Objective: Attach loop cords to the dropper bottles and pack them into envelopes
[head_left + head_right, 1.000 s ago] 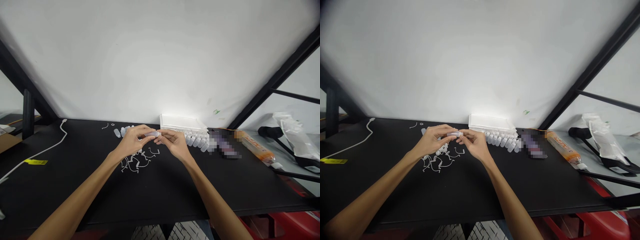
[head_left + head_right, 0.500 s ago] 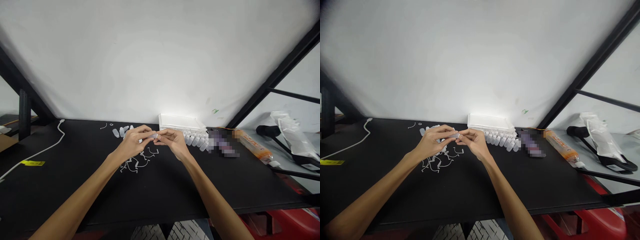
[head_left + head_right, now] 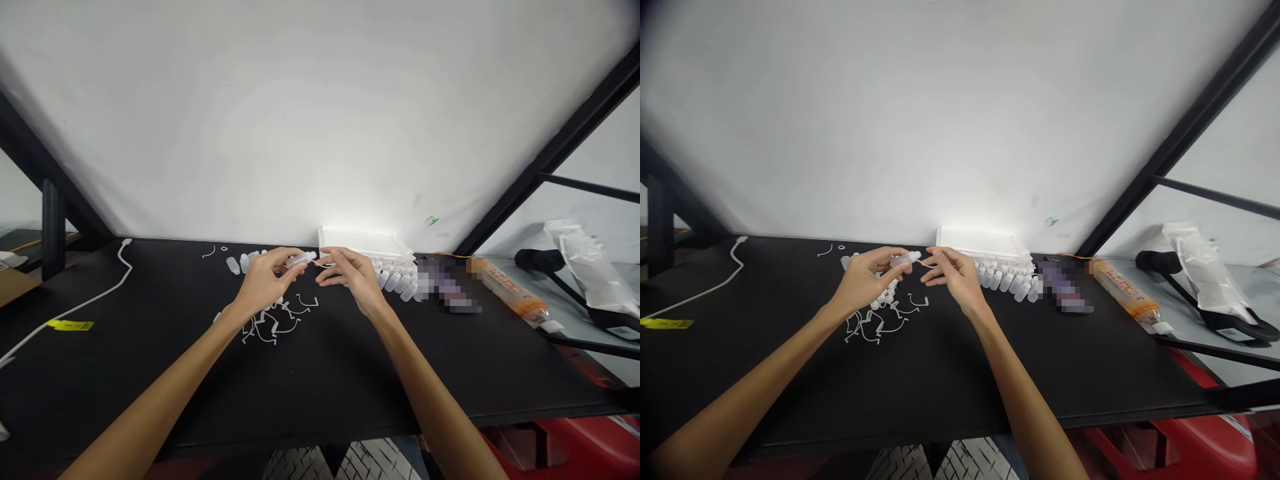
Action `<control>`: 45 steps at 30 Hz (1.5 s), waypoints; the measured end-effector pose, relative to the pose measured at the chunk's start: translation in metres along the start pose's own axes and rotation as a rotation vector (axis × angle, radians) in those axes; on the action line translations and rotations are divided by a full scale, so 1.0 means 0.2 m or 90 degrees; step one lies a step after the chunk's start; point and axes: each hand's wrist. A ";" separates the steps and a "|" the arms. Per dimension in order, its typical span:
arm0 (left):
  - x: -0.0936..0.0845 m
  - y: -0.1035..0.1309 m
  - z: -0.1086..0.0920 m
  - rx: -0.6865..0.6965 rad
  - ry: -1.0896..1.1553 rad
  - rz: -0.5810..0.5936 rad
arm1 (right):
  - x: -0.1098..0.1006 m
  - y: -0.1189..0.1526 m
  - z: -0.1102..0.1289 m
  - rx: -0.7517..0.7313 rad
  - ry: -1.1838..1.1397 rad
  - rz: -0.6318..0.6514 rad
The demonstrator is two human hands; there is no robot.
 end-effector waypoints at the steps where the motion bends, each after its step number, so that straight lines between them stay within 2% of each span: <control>1: -0.01 0.00 0.00 -0.039 0.046 0.002 | -0.01 0.00 -0.02 -0.011 0.040 -0.019; 3: -0.02 -0.01 -0.01 -0.074 0.124 0.003 | -0.03 -0.01 -0.09 -0.036 0.164 -0.026; 7: -0.04 -0.03 0.00 -0.091 0.213 0.000 | 0.00 0.02 -0.19 -0.098 0.429 0.103; 10: -0.05 -0.05 0.00 -0.115 0.263 -0.009 | 0.08 0.03 -0.20 -0.137 0.558 0.171; 16: -0.04 -0.06 0.02 -0.173 0.346 -0.020 | 0.27 0.03 -0.18 -0.183 0.662 0.274; 21: -0.03 -0.05 0.03 -0.208 0.341 -0.002 | 0.30 0.04 -0.20 -0.185 0.685 0.327; 24: -0.03 -0.05 0.03 -0.247 0.350 0.020 | 0.27 0.04 -0.18 -0.175 0.644 0.288; 27: -0.02 -0.05 0.03 -0.275 0.384 0.053 | 0.21 0.03 -0.16 -0.172 0.537 0.202; 35: 0.00 -0.03 -0.01 -0.317 0.406 0.138 | 0.05 -0.01 -0.13 -0.145 0.182 -0.124; 37: 0.00 -0.02 -0.01 -0.328 0.397 0.163 | 0.05 -0.01 -0.12 -0.133 0.128 -0.140; 40: 0.02 -0.02 0.00 -0.339 0.376 0.193 | 0.07 0.00 -0.10 -0.127 0.083 -0.110; 45: 0.05 0.00 0.02 -0.346 0.341 0.210 | 0.11 0.01 -0.10 -0.139 0.096 -0.090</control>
Point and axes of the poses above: each hand's wrist, its own y-axis away from the middle knuckle, its own x-axis out of the palm, z = x × y, and after that the axes turned 12 degrees about -x, right-handed
